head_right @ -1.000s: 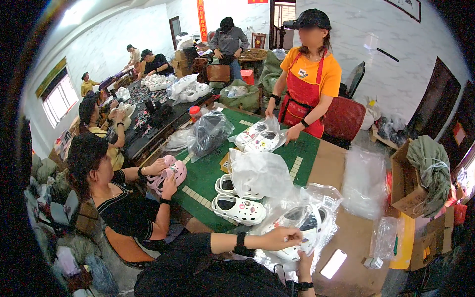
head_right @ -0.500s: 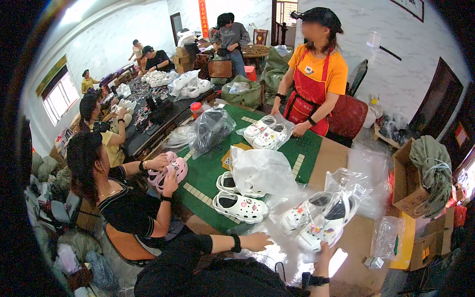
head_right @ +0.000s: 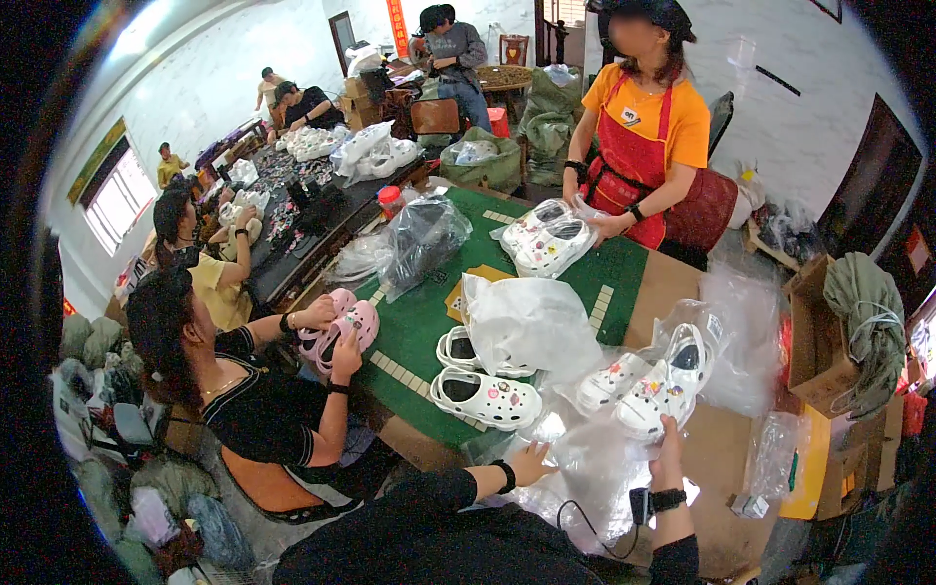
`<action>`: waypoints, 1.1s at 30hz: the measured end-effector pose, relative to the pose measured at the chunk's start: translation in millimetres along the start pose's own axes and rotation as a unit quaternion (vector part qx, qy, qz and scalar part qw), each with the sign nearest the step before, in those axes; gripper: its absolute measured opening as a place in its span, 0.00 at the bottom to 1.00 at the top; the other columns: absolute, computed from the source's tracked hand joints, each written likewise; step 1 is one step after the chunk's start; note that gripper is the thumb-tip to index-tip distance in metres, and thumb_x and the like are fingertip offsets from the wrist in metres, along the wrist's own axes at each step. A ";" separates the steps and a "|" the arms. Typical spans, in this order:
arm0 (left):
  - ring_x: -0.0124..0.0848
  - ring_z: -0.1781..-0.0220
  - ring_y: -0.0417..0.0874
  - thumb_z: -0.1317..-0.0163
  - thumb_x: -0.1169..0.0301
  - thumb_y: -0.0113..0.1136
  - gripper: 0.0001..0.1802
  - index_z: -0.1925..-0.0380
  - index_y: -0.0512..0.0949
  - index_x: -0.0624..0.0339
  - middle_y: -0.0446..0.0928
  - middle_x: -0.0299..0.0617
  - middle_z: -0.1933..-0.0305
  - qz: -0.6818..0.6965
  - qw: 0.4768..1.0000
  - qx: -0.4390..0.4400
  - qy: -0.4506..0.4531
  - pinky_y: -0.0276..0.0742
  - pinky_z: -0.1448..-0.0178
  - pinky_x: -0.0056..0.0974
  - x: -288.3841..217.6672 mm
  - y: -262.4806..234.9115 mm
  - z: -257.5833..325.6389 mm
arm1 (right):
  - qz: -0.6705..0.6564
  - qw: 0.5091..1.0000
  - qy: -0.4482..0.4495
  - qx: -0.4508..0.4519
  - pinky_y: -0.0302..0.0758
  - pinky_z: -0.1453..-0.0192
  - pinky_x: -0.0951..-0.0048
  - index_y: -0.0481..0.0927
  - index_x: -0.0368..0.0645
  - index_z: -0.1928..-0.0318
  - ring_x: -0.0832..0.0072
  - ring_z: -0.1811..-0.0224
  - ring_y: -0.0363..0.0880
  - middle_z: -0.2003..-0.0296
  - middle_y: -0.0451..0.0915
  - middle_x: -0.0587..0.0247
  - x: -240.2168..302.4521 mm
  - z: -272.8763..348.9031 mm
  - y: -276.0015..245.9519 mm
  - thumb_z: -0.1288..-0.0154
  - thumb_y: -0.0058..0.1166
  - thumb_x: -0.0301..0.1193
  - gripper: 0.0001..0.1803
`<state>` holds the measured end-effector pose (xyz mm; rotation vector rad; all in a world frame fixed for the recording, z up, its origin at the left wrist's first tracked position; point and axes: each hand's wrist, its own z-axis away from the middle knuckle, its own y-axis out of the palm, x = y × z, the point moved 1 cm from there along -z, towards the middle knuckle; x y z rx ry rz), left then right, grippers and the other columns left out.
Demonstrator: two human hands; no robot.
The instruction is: The recorder is packing various pairs of decorative clog-style shoes into plastic bags at a packing station.
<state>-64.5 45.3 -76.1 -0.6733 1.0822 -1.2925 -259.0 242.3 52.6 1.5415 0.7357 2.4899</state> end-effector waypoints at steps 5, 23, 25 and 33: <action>0.65 0.34 0.50 0.39 0.67 0.39 0.25 0.41 0.64 0.29 0.46 0.59 0.31 0.005 1.000 0.018 -0.002 0.55 0.35 0.55 0.0 -3.4 5.4 | 0.057 0.998 -0.025 0.010 0.72 0.48 0.66 0.68 0.38 0.47 0.66 0.52 0.75 0.54 0.76 0.58 24.6 -52.7 39.7 0.42 0.50 0.38 0.25; 0.58 0.35 0.56 0.39 0.45 0.41 0.41 0.38 0.52 0.70 0.54 0.63 0.36 0.114 0.991 -0.033 -0.069 0.59 0.36 0.49 8.3 32.0 -6.8 | 0.453 0.878 -0.155 0.015 0.59 0.38 0.67 0.61 0.38 0.41 0.61 0.40 0.61 0.42 0.63 0.48 -32.6 -203.9 35.5 0.47 0.55 0.30 0.32; 0.62 0.38 0.57 0.39 0.52 0.42 0.28 0.40 0.58 0.49 0.52 0.62 0.36 0.049 0.998 -0.029 -0.016 0.61 0.38 0.52 -1.3 6.8 -9.4 | 0.498 0.830 -0.240 0.076 0.56 0.35 0.66 0.64 0.42 0.41 0.57 0.36 0.56 0.39 0.59 0.46 -32.4 -190.1 49.4 0.50 0.56 0.29 0.33; 0.59 0.35 0.54 0.36 0.52 0.38 0.32 0.36 0.53 0.58 0.48 0.62 0.33 0.082 0.993 -0.087 -0.022 0.52 0.33 0.51 10.8 49.3 -23.9 | 0.771 0.439 -0.304 0.346 0.45 0.34 0.42 0.84 0.61 0.64 0.52 0.31 0.43 0.32 0.46 0.55 -64.6 -122.0 171.4 0.58 0.52 0.22 0.21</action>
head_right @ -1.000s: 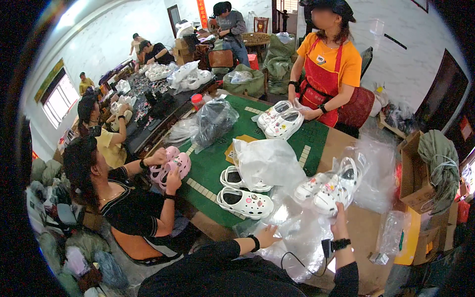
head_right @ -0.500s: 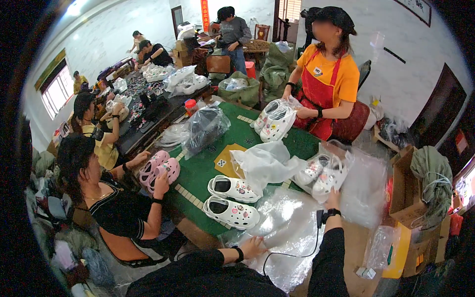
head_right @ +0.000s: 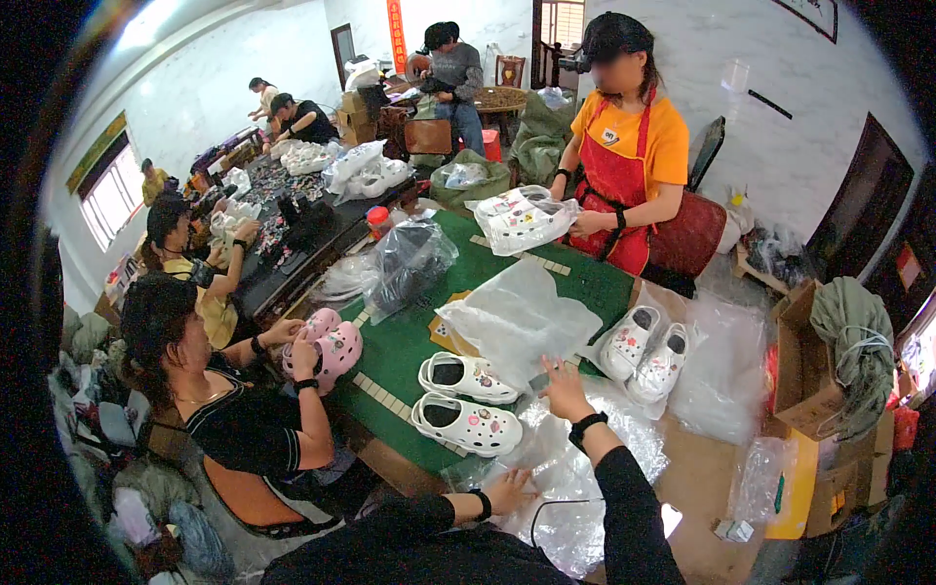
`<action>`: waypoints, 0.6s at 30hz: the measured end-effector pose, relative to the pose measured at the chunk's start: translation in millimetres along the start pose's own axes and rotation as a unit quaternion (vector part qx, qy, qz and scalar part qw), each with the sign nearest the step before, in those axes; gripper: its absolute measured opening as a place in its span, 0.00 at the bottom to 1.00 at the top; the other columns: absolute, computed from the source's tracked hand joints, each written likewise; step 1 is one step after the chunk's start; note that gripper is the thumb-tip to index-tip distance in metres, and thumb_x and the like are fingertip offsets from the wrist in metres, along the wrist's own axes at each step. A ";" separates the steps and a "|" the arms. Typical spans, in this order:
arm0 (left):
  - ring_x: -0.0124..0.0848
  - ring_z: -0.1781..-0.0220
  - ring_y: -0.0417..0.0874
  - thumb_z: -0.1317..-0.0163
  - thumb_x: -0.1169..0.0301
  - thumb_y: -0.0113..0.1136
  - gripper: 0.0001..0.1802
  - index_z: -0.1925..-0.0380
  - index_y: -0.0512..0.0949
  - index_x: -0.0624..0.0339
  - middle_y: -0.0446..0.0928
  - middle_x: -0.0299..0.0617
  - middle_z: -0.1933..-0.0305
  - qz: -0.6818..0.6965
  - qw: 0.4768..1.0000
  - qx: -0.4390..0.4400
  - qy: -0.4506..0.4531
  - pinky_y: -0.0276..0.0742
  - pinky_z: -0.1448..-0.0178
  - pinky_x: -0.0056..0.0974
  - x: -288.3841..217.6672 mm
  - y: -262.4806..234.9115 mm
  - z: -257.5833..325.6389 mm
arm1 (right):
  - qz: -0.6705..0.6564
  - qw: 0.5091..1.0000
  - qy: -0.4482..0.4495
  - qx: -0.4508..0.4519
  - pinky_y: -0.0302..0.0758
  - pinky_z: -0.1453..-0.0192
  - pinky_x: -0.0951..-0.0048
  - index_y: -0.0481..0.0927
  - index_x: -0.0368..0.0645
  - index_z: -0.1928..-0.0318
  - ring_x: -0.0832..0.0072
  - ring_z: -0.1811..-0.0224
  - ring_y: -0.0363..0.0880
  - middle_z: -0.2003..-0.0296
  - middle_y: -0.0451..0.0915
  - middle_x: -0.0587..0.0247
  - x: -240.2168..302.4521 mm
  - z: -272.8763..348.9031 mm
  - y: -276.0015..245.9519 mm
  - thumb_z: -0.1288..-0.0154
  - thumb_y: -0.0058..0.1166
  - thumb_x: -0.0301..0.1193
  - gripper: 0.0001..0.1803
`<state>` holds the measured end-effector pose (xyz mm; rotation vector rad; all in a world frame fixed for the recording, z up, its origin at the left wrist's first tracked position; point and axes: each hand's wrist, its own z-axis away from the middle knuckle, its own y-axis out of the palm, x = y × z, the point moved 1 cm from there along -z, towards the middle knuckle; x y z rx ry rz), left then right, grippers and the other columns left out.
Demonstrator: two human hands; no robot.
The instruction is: The recorder is packing various pairs of decorative clog-style shoes into plastic bags at a packing station.
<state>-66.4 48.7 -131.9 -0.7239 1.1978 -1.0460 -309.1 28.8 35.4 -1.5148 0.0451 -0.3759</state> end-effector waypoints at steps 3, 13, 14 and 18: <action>0.62 0.34 0.51 0.35 0.64 0.35 0.25 0.37 0.58 0.32 0.46 0.60 0.32 -0.115 0.991 0.058 0.042 0.48 0.33 0.55 -21.0 -45.2 24.2 | 0.123 0.992 0.003 0.032 0.48 0.34 0.44 0.85 0.61 0.65 0.54 0.31 0.45 0.32 0.46 0.58 16.7 -16.0 17.6 0.54 0.55 0.27 0.14; 0.53 0.39 0.61 0.43 0.71 0.45 0.22 0.46 0.71 0.46 0.59 0.60 0.40 -0.037 0.988 -0.117 0.091 0.54 0.36 0.49 -18.3 -67.9 62.1 | 0.175 0.980 0.098 -0.001 0.56 0.37 0.48 0.83 0.44 0.62 0.58 0.34 0.54 0.32 0.48 0.61 43.3 -38.3 32.8 0.46 0.49 0.33 0.13; 0.53 0.39 0.61 0.43 0.71 0.45 0.22 0.46 0.71 0.46 0.59 0.60 0.40 -0.038 0.989 -0.114 0.086 0.54 0.36 0.49 -17.6 -65.8 65.4 | 0.156 0.980 0.121 0.035 0.56 0.37 0.49 0.82 0.43 0.61 0.60 0.34 0.54 0.32 0.49 0.61 40.7 -37.9 32.4 0.46 0.49 0.33 0.14; 0.52 0.38 0.60 0.43 0.71 0.46 0.21 0.48 0.72 0.50 0.60 0.58 0.41 -0.029 0.989 -0.119 0.088 0.55 0.35 0.49 -18.8 -54.8 72.8 | 0.145 0.976 0.146 0.079 0.55 0.37 0.50 0.79 0.43 0.55 0.60 0.35 0.56 0.36 0.57 0.59 28.4 -37.8 50.7 0.43 0.45 0.32 0.17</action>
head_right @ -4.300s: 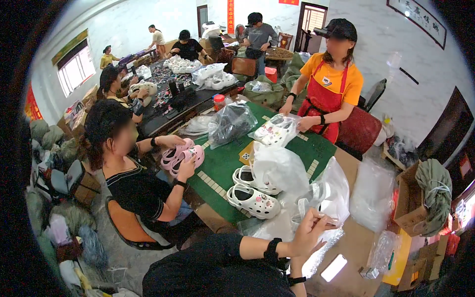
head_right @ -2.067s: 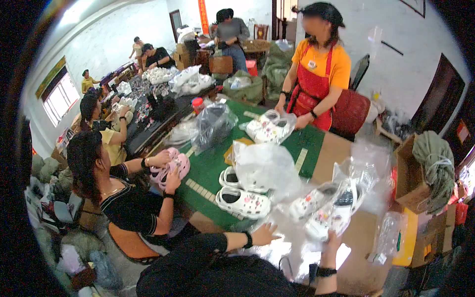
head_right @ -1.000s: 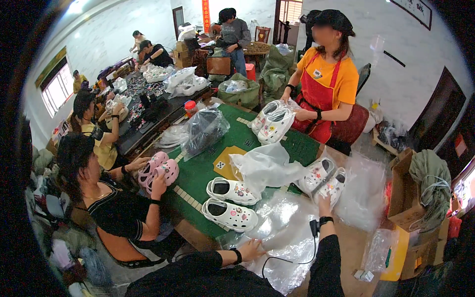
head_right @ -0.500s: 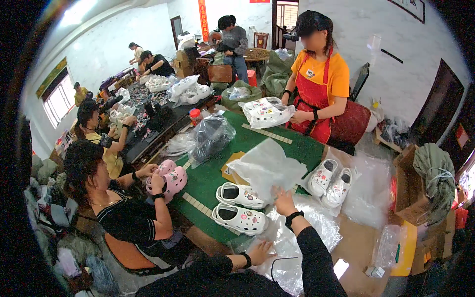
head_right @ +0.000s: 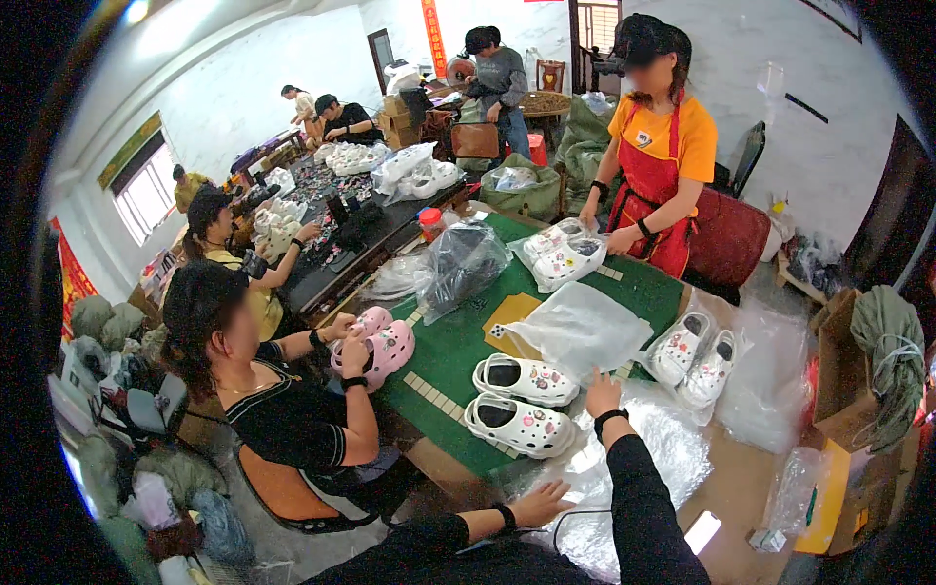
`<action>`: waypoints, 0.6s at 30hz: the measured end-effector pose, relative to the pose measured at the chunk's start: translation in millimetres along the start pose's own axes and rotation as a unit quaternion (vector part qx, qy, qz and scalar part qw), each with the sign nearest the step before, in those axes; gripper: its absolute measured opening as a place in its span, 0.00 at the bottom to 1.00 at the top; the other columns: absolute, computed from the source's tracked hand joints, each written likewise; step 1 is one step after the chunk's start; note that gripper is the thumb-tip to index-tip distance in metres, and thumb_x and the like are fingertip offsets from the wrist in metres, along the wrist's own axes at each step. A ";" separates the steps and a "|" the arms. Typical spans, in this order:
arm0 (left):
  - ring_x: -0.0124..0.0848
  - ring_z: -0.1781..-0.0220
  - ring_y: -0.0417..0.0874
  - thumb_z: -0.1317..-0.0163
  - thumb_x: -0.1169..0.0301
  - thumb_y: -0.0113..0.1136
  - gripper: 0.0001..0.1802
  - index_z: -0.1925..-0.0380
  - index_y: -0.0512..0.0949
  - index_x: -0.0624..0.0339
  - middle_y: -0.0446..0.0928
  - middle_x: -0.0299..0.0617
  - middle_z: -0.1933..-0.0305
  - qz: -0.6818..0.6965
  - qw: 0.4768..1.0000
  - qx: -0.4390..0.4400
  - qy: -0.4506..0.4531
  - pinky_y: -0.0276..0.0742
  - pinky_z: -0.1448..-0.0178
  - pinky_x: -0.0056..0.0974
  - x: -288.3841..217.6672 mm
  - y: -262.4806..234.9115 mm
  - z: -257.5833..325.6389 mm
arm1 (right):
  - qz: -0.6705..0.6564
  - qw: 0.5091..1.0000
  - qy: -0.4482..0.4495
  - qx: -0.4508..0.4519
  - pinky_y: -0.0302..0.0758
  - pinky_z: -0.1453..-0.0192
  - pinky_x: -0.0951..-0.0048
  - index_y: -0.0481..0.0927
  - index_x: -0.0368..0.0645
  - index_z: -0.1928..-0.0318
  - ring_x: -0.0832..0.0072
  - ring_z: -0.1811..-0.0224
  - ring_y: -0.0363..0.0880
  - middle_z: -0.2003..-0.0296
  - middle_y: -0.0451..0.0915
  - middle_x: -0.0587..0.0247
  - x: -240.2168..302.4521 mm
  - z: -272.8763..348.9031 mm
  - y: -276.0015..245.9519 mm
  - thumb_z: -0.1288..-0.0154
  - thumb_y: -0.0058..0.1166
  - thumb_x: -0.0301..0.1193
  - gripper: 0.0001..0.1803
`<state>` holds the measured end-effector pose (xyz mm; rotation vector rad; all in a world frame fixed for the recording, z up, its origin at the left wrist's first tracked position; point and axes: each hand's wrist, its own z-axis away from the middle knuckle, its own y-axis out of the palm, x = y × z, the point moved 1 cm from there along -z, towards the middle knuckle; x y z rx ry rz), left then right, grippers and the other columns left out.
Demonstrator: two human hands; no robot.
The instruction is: The recorder is packing various pairs of decorative clog-style shoes into plastic bags at a packing station.
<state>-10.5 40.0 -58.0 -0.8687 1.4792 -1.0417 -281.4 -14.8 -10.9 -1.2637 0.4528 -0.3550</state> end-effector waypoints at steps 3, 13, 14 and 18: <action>0.53 0.37 0.60 0.44 0.72 0.48 0.20 0.49 0.71 0.54 0.60 0.58 0.41 0.038 0.999 -0.001 0.019 0.56 0.35 0.47 -5.0 0.0 -2.2 | -0.011 0.991 0.005 -0.132 0.61 0.41 0.57 0.78 0.37 0.56 0.64 0.39 0.61 0.44 0.66 0.60 -15.0 -4.1 30.1 0.43 0.44 0.31 0.17; 0.54 0.36 0.59 0.44 0.70 0.47 0.25 0.43 0.65 0.53 0.56 0.58 0.37 0.018 0.997 0.076 0.018 0.55 0.34 0.49 -3.2 -6.0 -3.3 | -0.278 0.942 0.010 -0.187 0.48 0.34 0.46 0.64 0.37 0.43 0.61 0.37 0.58 0.41 0.62 0.57 3.6 15.3 -51.6 0.48 0.49 0.27 0.28; 0.54 0.36 0.59 0.44 0.70 0.48 0.26 0.42 0.64 0.54 0.56 0.58 0.37 0.014 0.996 0.087 0.008 0.55 0.34 0.50 -2.3 -5.8 -0.2 | -0.309 0.923 -0.043 -0.227 0.45 0.34 0.45 0.64 0.38 0.43 0.62 0.37 0.58 0.41 0.62 0.58 13.2 24.5 -66.3 0.48 0.50 0.28 0.29; 0.54 0.35 0.58 0.42 0.68 0.48 0.28 0.40 0.61 0.54 0.54 0.59 0.36 0.016 0.993 0.118 -0.006 0.55 0.35 0.52 4.8 1.8 -1.9 | -0.430 0.843 -0.111 -0.304 0.45 0.32 0.49 0.65 0.37 0.43 0.61 0.37 0.60 0.41 0.62 0.56 40.5 91.1 -134.8 0.48 0.52 0.27 0.29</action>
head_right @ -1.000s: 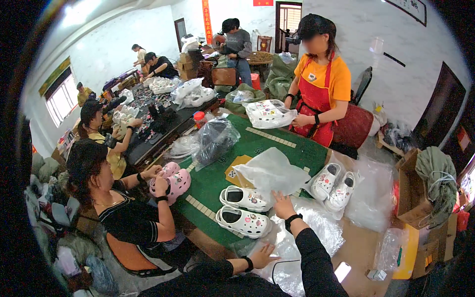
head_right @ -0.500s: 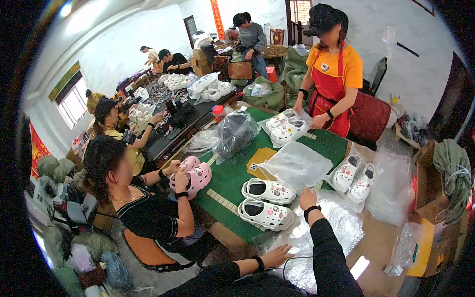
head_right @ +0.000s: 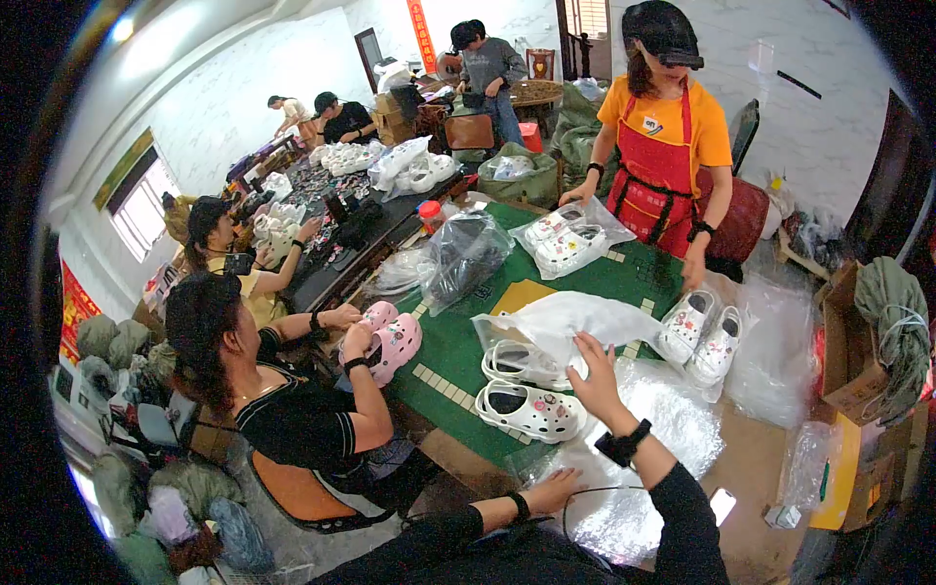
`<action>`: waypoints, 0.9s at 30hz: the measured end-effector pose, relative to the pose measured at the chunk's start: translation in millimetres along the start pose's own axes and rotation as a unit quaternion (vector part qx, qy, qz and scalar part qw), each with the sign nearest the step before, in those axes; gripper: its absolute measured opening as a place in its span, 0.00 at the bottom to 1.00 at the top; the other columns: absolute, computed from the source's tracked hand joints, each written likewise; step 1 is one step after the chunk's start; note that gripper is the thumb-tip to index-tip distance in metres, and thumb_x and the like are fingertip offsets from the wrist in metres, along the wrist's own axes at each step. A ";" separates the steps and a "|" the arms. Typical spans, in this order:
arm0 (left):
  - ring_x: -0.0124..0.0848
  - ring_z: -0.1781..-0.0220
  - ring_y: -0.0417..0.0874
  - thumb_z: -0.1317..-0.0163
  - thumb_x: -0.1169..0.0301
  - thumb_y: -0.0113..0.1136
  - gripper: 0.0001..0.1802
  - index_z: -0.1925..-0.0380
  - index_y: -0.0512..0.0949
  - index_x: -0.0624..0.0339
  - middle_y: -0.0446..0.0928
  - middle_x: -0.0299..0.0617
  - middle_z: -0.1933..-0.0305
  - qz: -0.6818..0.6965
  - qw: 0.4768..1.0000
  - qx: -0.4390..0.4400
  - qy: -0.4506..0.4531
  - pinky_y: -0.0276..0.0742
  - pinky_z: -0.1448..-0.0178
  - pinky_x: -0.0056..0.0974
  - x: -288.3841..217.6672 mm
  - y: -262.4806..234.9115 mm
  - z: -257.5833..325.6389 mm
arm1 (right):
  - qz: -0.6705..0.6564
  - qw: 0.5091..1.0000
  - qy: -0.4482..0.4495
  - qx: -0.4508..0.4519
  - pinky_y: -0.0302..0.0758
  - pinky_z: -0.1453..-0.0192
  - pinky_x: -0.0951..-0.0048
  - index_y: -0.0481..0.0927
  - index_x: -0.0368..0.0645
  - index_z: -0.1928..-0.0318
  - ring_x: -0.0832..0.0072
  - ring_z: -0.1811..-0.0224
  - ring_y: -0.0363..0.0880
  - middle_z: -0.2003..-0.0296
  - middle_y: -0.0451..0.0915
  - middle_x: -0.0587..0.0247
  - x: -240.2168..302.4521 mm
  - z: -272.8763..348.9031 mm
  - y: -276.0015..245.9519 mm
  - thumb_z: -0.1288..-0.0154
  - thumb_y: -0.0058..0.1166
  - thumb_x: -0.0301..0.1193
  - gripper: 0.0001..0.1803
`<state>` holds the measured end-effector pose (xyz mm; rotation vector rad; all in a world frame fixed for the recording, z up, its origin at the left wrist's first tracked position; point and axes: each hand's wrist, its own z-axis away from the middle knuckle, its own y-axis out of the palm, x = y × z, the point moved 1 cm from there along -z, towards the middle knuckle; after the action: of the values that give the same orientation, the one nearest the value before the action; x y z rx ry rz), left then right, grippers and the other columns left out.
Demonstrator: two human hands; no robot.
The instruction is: The recorder is packing various pairs of decorative clog-style shoes into plastic bags at a packing station.
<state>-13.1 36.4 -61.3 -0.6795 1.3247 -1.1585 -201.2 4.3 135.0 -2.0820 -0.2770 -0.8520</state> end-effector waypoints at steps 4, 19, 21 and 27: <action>0.54 0.35 0.57 0.40 0.63 0.50 0.31 0.38 0.55 0.61 0.53 0.61 0.36 0.167 0.978 -0.113 -0.048 0.54 0.33 0.49 12.1 -15.4 -8.2 | -0.106 0.987 -0.028 -0.116 0.58 0.35 0.65 0.69 0.36 0.45 0.61 0.39 0.62 0.42 0.63 0.53 44.0 33.8 -48.5 0.48 0.52 0.21 0.26; 0.45 0.31 0.50 0.56 0.66 0.69 0.59 0.34 0.36 0.63 0.48 0.55 0.32 0.366 0.850 -0.376 -0.045 0.44 0.29 0.40 83.4 -114.1 -21.0 | -0.493 0.861 0.120 -0.031 0.61 0.37 0.66 0.72 0.31 0.47 0.67 0.42 0.66 0.44 0.64 0.60 78.3 109.6 -114.6 0.46 0.55 0.36 0.28; 0.44 0.32 0.52 0.56 0.67 0.69 0.60 0.34 0.34 0.64 0.48 0.54 0.32 0.330 0.858 -0.392 -0.041 0.46 0.30 0.40 79.4 -123.2 -24.5 | -0.506 0.853 0.125 -0.024 0.61 0.37 0.66 0.71 0.31 0.47 0.67 0.42 0.66 0.44 0.64 0.61 83.2 110.3 -111.3 0.46 0.55 0.37 0.28; 0.40 0.37 0.60 0.51 0.69 0.66 0.59 0.34 0.28 0.52 0.49 0.53 0.33 0.623 0.718 -0.304 -0.064 0.68 0.45 0.36 85.2 -141.8 -10.9 | -0.621 0.732 0.198 -0.199 0.63 0.39 0.63 0.69 0.36 0.45 0.66 0.43 0.68 0.44 0.69 0.57 65.7 146.8 -103.7 0.37 0.41 0.37 0.23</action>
<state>-71.3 -86.7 33.2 -0.1474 1.5799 0.4482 -131.9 176.0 183.7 -1.8017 -1.4439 -2.2615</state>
